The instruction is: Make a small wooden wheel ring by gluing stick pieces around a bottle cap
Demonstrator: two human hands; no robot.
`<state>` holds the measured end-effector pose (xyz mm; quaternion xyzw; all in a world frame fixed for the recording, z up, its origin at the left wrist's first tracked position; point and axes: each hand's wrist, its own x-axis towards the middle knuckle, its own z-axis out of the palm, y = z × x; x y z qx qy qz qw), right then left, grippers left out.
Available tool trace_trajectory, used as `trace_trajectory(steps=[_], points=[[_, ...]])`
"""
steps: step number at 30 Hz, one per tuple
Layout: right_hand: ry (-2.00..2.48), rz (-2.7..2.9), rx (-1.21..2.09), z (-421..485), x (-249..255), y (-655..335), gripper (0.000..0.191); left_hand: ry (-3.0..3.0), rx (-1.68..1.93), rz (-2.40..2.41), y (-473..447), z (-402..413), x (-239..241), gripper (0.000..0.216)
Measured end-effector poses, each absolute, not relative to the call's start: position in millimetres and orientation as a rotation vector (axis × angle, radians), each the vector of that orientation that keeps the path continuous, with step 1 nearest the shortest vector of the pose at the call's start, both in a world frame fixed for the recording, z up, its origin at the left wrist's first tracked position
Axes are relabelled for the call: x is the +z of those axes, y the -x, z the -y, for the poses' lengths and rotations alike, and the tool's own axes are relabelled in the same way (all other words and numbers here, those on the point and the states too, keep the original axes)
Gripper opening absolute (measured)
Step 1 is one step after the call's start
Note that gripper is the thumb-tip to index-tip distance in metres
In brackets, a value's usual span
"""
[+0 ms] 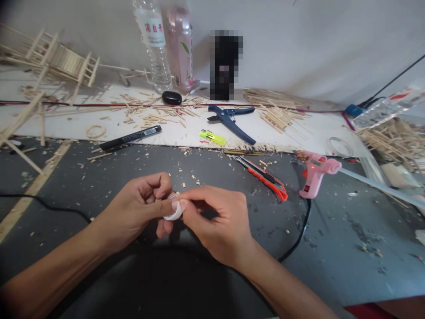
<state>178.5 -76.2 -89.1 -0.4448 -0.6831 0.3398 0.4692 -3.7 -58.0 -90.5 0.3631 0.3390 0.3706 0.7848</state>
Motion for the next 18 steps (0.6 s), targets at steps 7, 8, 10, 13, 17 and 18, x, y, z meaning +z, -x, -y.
trace_trajectory(steps=[7,8,10,13,17,18], points=[[1.199,1.631,0.841,68.9,-92.0,-186.4,0.018,-0.748,0.832,-0.607,1.5,62.6,-82.6,0.039],[1.205,1.647,0.810,67.2,-92.2,-189.9,0.024,-0.758,0.845,-0.605,2.0,63.6,-81.8,0.038],[1.218,1.742,0.682,62.6,-91.4,-197.1,0.036,-0.781,0.866,-0.608,3.6,64.8,-81.0,0.033],[1.256,1.886,0.503,54.4,-88.0,-205.8,0.041,-0.792,0.878,-0.610,5.5,64.6,-81.5,0.028],[1.139,1.856,0.561,55.0,-82.3,-206.8,0.018,-0.809,0.895,-0.637,5.4,63.3,-82.3,0.027],[1.062,1.844,0.654,58.5,-81.4,-205.0,0.025,-0.815,0.904,-0.654,5.0,63.3,-82.1,0.028]])
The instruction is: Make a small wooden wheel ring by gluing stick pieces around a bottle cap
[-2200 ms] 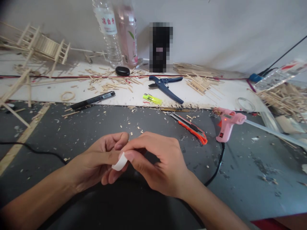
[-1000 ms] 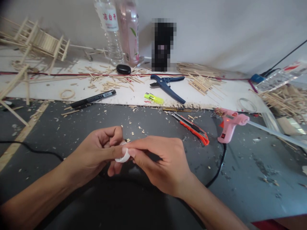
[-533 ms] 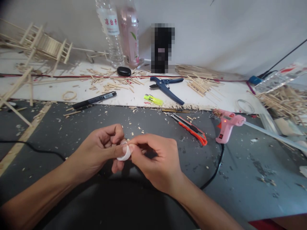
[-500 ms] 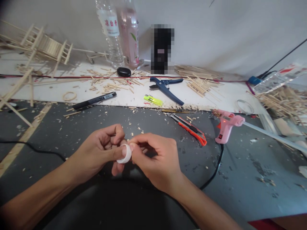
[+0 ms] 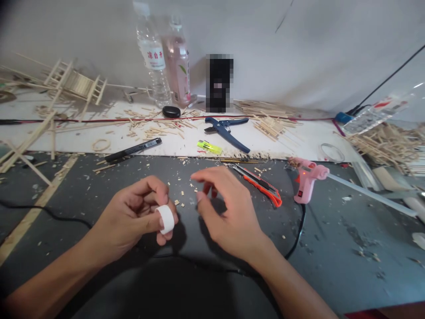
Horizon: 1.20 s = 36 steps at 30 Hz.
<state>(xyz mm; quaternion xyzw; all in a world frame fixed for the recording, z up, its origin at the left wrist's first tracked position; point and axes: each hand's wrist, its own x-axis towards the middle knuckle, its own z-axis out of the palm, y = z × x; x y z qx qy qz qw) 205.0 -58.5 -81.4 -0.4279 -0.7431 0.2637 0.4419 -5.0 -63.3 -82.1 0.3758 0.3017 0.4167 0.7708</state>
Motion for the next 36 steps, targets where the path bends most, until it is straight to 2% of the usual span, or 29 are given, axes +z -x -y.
trace_trajectory(steps=[5,11,13,18,22,26,33,36], points=[[0.851,1.603,1.200,77.3,-82.5,-190.3,0.013,-0.909,0.963,-0.795,4.4,66.6,-80.6,0.032],[0.807,1.188,1.629,76.2,-88.0,-179.0,0.002,-1.402,1.081,-1.112,9.2,73.3,-85.1,0.018],[0.838,1.096,1.712,75.1,-90.2,-176.1,0.010,-1.619,1.119,-1.231,9.1,75.3,-88.6,0.018],[0.959,1.001,1.758,71.6,-94.6,-169.7,0.032,-1.960,1.061,-1.334,7.8,80.6,-98.0,0.018],[1.057,1.081,1.709,70.3,-93.9,-168.3,0.041,-2.080,1.045,-1.284,12.5,80.0,-99.2,0.018],[1.050,1.174,1.675,75.7,-94.6,-167.8,0.041,-2.052,1.098,-1.254,14.2,78.9,-93.9,0.023],[0.720,1.150,1.697,78.9,-95.2,-164.8,0.032,-1.411,1.319,-1.269,-4.5,90.9,-82.6,0.031],[0.597,1.161,1.722,77.2,-95.1,-165.2,0.031,-1.318,1.417,-1.282,-6.9,92.5,-83.4,0.031]])
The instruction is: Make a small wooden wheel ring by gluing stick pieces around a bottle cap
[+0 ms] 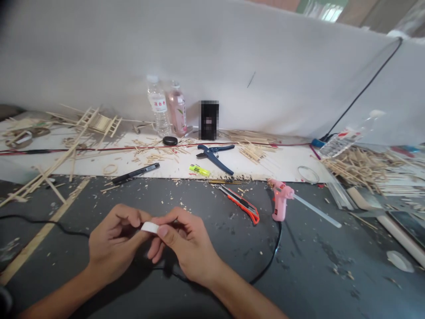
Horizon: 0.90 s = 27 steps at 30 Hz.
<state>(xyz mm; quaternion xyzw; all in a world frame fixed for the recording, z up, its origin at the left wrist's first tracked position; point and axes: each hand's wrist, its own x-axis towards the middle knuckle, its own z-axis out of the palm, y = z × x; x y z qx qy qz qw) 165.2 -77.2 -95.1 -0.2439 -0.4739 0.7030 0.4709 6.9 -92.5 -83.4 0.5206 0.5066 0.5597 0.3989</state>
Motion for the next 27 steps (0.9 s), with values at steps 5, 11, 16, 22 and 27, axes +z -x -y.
trace_trajectory(steps=[5,11,16,22,27], points=[[0.586,1.239,1.690,74.6,-97.8,-168.4,0.030,-1.344,1.431,-1.274,-2.3,84.5,-90.3,0.031],[0.615,1.401,1.581,69.9,-107.1,-162.3,0.036,-1.309,1.449,-1.300,-3.2,83.4,-90.1,0.028],[0.756,1.679,1.259,70.8,-107.6,-157.1,0.026,-1.289,1.418,-1.300,-0.1,84.2,-95.4,0.024],[0.832,2.122,0.427,61.3,-104.0,-182.9,0.018,-1.300,1.403,-1.367,1.9,83.3,-94.9,0.019],[0.688,2.327,-0.072,52.0,-109.7,-192.9,0.014,-1.422,1.394,-1.337,-0.4,84.5,-91.9,0.013]])
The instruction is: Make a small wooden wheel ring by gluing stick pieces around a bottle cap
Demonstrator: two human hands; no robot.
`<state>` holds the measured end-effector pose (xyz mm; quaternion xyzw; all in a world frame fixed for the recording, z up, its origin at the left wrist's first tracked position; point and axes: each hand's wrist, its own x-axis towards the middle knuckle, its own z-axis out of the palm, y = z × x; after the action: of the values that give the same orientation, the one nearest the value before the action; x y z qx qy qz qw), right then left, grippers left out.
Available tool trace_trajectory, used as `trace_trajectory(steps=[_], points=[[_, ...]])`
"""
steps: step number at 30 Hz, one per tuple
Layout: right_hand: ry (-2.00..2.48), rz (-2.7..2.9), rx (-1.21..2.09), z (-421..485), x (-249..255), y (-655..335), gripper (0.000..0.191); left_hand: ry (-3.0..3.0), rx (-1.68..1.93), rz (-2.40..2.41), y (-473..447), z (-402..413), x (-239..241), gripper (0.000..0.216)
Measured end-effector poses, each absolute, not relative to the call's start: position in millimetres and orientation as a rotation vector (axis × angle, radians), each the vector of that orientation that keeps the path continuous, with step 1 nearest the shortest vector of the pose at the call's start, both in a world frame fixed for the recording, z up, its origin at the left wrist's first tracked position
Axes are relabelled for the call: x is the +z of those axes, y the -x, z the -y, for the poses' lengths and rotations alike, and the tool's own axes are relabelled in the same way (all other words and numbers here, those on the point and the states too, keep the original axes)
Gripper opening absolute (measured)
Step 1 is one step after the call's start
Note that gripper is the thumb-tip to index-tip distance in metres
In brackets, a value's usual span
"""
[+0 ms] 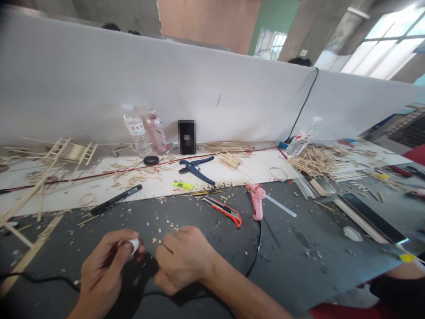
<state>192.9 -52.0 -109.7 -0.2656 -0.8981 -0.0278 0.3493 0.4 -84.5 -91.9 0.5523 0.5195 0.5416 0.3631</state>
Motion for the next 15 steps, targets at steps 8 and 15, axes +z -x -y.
trace_trajectory(steps=[8,15], points=[[0.620,2.248,-0.359,47.3,-91.9,-199.0,0.020,-1.691,1.280,-1.202,-4.3,77.7,-94.4,0.014],[0.786,2.199,-0.383,36.3,-89.5,-219.7,0.025,-1.596,1.414,-1.239,-4.3,75.1,-106.3,0.004]])
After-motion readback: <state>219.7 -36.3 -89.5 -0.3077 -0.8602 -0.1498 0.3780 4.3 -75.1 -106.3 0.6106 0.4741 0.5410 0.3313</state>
